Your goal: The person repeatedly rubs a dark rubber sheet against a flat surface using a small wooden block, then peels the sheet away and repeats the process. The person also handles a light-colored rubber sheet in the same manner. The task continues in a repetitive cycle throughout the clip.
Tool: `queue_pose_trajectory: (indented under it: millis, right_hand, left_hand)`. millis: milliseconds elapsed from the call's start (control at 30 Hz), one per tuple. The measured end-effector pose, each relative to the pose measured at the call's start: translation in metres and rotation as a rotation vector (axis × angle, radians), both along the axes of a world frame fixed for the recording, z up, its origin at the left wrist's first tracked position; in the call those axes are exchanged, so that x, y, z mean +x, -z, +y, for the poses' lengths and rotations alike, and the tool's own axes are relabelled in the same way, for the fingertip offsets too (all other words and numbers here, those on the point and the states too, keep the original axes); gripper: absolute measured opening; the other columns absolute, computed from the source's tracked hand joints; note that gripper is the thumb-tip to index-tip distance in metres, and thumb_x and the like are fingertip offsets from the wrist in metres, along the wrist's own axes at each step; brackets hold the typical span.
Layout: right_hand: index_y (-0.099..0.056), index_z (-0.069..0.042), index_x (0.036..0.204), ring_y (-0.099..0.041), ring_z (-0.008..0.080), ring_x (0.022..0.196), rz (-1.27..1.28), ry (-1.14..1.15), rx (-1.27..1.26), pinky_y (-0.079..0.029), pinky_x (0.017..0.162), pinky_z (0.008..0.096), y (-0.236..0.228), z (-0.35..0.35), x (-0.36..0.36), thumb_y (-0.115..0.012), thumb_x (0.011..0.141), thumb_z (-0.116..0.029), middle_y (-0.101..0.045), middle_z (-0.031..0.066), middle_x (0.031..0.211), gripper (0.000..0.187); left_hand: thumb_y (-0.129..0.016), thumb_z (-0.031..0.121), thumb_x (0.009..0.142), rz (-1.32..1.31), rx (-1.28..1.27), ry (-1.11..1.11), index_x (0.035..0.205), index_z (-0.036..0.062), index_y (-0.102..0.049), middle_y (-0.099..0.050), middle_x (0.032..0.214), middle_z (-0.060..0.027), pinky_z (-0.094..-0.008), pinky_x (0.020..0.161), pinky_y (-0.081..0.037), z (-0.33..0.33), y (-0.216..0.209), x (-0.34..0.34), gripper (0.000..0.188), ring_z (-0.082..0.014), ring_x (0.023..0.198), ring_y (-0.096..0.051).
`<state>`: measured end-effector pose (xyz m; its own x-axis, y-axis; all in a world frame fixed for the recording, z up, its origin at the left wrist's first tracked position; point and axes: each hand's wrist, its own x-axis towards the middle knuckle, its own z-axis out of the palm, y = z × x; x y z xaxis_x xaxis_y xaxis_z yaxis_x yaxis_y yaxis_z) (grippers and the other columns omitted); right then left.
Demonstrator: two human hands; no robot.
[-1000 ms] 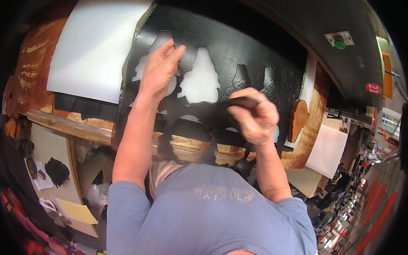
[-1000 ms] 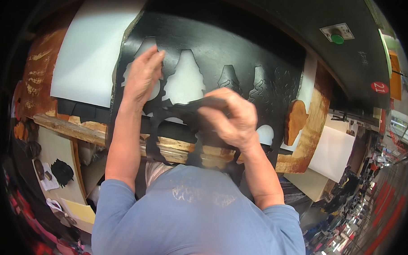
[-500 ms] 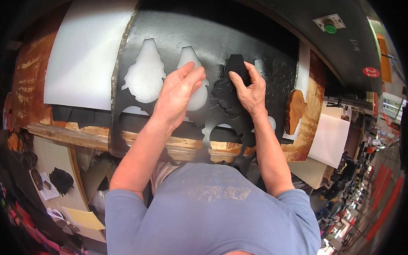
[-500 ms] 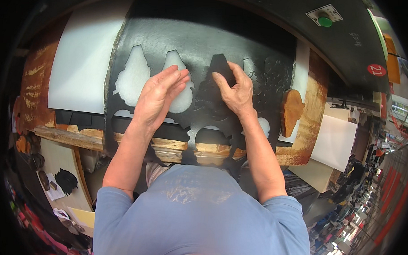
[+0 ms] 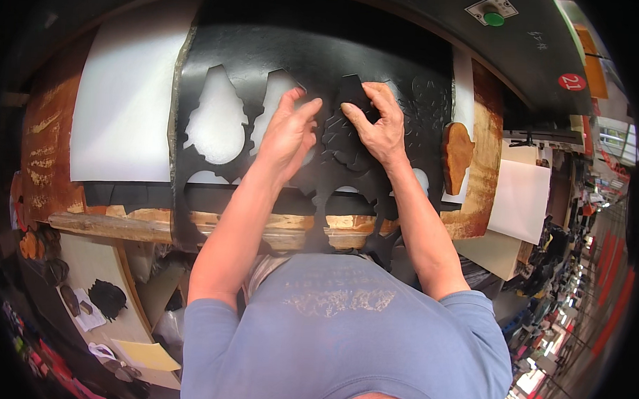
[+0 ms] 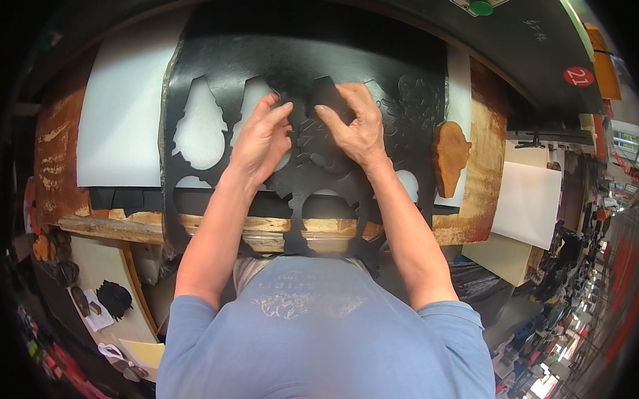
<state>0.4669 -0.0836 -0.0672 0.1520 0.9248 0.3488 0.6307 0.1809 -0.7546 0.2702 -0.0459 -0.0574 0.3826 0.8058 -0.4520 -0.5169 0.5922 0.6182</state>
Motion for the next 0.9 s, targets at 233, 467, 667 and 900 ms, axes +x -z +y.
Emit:
queue_pose_trajectory:
  millis: [233,467,667,900]
  right_hand:
    - [-0.072,-0.004,0.132,-0.064,0.0231,0.121,0.026,-0.014,0.005,-0.052,0.099,0.0362,0.0,0.001,0.009,-0.09,0.085,-0.022,-0.065,0.0122,0.14,0.054]
    - [-0.071,0.001,0.109,-0.072,0.0253,0.087,0.003,-0.087,-0.083,-0.056,0.079,0.0347,-0.024,-0.034,0.002,-0.088,0.086,-0.012,-0.074,0.0134,0.1,0.031]
    - [-0.068,-0.001,0.106,-0.074,0.0301,0.08,-0.099,-0.292,0.126,-0.058,0.071,0.0359,-0.06,-0.085,0.002,-0.082,0.08,0.011,-0.075,0.0153,0.094,0.031]
    - [-0.071,0.002,0.118,-0.07,0.0143,0.089,0.555,0.052,0.019,-0.058,0.081,0.0291,-0.11,-0.113,0.038,-0.079,0.093,-0.002,-0.077,0.0078,0.103,0.026]
  left_hand:
    - [-0.069,0.015,0.106,-0.059,0.076,0.029,0.121,0.0015,-0.058,-0.068,0.115,-0.0077,-0.031,0.096,-0.052,0.001,0.018,0.021,0.023,-0.0133,0.106,-0.064]
    - [-0.064,0.016,0.108,0.052,0.196,0.065,0.117,-0.0004,-0.06,-0.066,0.118,-0.0094,-0.0312,0.094,-0.051,-0.002,0.014,0.015,0.019,-0.014,0.108,-0.063]
    - [-0.059,0.015,0.11,0.277,0.146,-0.125,0.148,-0.0105,-0.049,-0.053,0.152,-0.0186,-0.0333,0.114,-0.049,-0.021,-0.016,-0.007,0.047,-0.0216,0.137,-0.057]
    - [-0.061,0.016,0.11,0.13,0.103,-0.069,0.153,-0.0133,-0.043,-0.053,0.154,-0.0259,-0.0417,0.122,-0.046,-0.039,-0.03,-0.011,0.055,-0.031,0.142,-0.056]
